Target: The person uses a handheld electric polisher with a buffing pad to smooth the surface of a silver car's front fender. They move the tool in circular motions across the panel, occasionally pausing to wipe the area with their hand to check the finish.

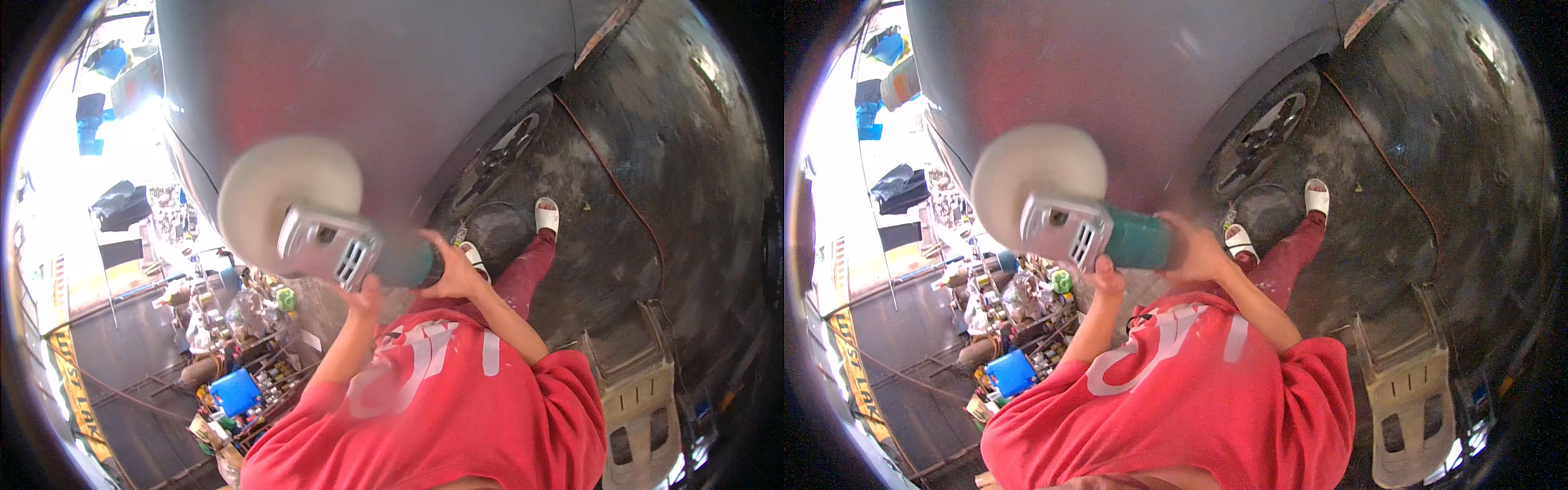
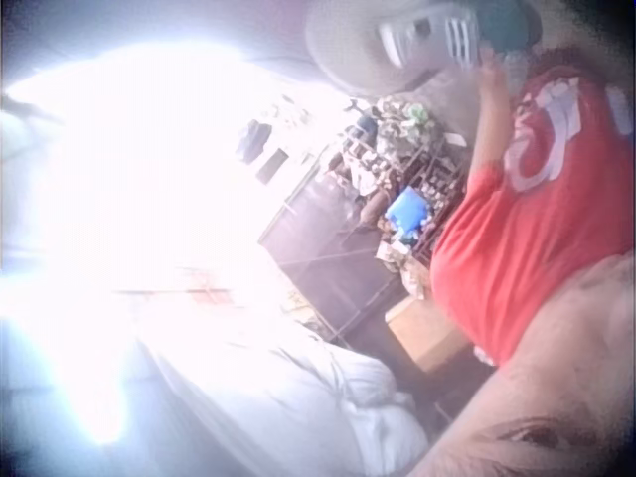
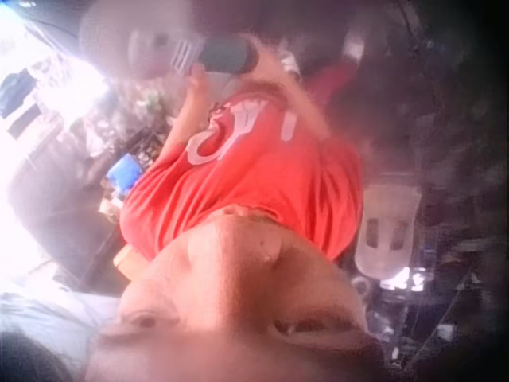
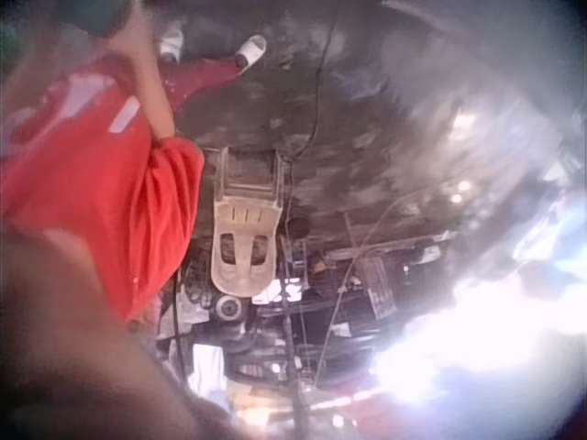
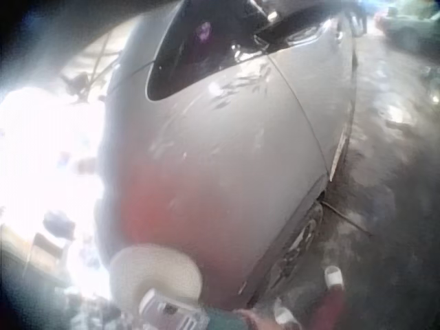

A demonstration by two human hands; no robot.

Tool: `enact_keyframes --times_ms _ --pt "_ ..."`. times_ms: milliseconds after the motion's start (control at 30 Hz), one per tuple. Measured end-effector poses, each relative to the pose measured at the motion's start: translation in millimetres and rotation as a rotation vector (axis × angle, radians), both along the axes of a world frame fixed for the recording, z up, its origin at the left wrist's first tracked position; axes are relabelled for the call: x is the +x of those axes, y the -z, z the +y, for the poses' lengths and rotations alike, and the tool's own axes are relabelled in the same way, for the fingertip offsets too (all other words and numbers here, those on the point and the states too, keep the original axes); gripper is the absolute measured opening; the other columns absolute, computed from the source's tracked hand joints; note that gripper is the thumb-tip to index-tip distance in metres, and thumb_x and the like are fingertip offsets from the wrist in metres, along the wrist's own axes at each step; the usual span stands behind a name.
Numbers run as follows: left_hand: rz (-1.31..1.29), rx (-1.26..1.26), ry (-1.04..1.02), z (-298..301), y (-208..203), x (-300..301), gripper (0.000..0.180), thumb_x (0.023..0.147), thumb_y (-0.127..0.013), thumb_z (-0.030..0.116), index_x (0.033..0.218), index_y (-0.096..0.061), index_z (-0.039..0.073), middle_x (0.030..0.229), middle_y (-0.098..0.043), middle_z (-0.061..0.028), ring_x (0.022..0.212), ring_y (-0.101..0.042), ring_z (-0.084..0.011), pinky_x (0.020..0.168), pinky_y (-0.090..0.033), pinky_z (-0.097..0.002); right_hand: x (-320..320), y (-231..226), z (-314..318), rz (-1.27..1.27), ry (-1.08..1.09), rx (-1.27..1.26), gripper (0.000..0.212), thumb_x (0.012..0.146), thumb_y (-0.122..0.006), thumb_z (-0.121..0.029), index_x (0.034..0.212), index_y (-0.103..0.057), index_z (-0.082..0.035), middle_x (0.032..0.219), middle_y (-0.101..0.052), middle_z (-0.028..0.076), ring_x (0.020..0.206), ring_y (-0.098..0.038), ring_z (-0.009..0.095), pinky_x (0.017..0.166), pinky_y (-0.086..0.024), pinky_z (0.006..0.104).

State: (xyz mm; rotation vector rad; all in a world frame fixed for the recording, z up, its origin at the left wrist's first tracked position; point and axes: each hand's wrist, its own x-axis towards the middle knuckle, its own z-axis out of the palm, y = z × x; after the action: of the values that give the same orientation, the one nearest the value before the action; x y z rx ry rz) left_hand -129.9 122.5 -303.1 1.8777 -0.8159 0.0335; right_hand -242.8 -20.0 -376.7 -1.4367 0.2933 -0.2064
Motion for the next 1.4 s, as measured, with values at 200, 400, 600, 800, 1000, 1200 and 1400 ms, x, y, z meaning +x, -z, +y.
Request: enact_keyframes --times_ms 200,400,600,800,1000,1200,1400 --pt "0.067 0.07 0.204 -191.0 -63.4 -5.7 0.085 0.067 -0.082 0.035 0.129 -0.036 -0.001 0.116 -0.058 -0.0174 0.102 -0.062 -0.028 0.086 -0.051 -0.0391 -14.4 20.1 -80.2 -0.095 0.322 0.288 0.108 0.045 -0.092 -0.021 0.137 -0.039 -0.003 0.128 -0.053 0.011 0.12 -0.048 0.022 0.104 -0.037 0.0344" --pt "-0.048 0.29 0.174 -333.1 -89.2 -17.0 0.086 0.057 -0.08 0.054 0.109 -0.042 -0.003 0.099 -0.059 -0.0243 0.087 -0.063 -0.043 0.077 -0.051 -0.0489 -15.9 18.2 -175.2 -0.189 0.475 0.54 0.057 0.061 -0.086 -0.003 0.109 -0.056 -0.001 0.099 -0.064 0.005 0.089 -0.063 0.018 0.079 -0.051 0.0335" --pt "-0.132 0.334 0.157 -336.5 -105.5 -13.1 0.087 0.057 -0.079 0.053 0.11 -0.042 -0.004 0.1 -0.06 -0.0245 0.086 -0.064 -0.0412 0.076 -0.051 -0.0487 -7.8 4.9 -173.6 -0.195 0.46 0.597 0.057 0.062 -0.084 -0.002 0.111 -0.055 0.0 0.098 -0.064 0.007 0.08 -0.063 0.018 0.071 -0.053 0.0332" --pt "-0.046 0.136 0.18 -205.2 -94.1 6.5 0.082 0.063 -0.084 0.041 0.12 -0.044 -0.002 0.104 -0.066 -0.0169 0.098 -0.065 -0.0267 0.087 -0.05 -0.0376 7.7 -2.5 -65.3 -0.078 0.371 0.474 0.108 0.05 -0.092 -0.011 0.139 -0.032 -0.002 0.129 -0.052 0.01 0.118 -0.051 0.021 0.102 -0.04 0.038" --pt "-0.202 0.2 0.072 -27.2 -41.0 21.6 0.092 0.075 -0.074 0.053 0.135 -0.034 -0.003 0.121 -0.054 -0.0141 0.109 -0.056 -0.025 0.096 -0.043 -0.0372 16.0 8.7 36.1 -0.172 0.189 0.212 0.1 0.052 -0.09 -0.018 0.136 -0.038 -0.006 0.12 -0.059 0.011 0.111 -0.057 0.022 0.098 -0.043 0.0359" --pt "-0.054 -0.112 -0.037 28.4 -8.9 17.4 0.091 0.082 -0.061 0.056 0.14 -0.024 -0.003 0.128 -0.048 -0.0171 0.114 -0.052 -0.0259 0.096 -0.044 -0.0395 13.1 -16.0 26.6 -0.051 -0.015 -0.028 0.098 0.053 -0.088 -0.024 0.137 -0.039 -0.009 0.116 -0.062 0.018 0.108 -0.062 0.029 0.096 -0.046 0.036" --pt "0.037 -0.281 0.059 -79.0 -42.3 21.3 0.083 0.077 -0.076 0.042 0.133 -0.033 -0.002 0.126 -0.051 -0.0163 0.112 -0.055 -0.0259 0.096 -0.044 -0.038 13.1 -46.2 -49.3 -0.082 0.186 0.015 0.101 0.05 -0.09 -0.022 0.136 -0.039 -0.007 0.121 -0.058 0.014 0.111 -0.059 0.025 0.097 -0.044 0.0352"
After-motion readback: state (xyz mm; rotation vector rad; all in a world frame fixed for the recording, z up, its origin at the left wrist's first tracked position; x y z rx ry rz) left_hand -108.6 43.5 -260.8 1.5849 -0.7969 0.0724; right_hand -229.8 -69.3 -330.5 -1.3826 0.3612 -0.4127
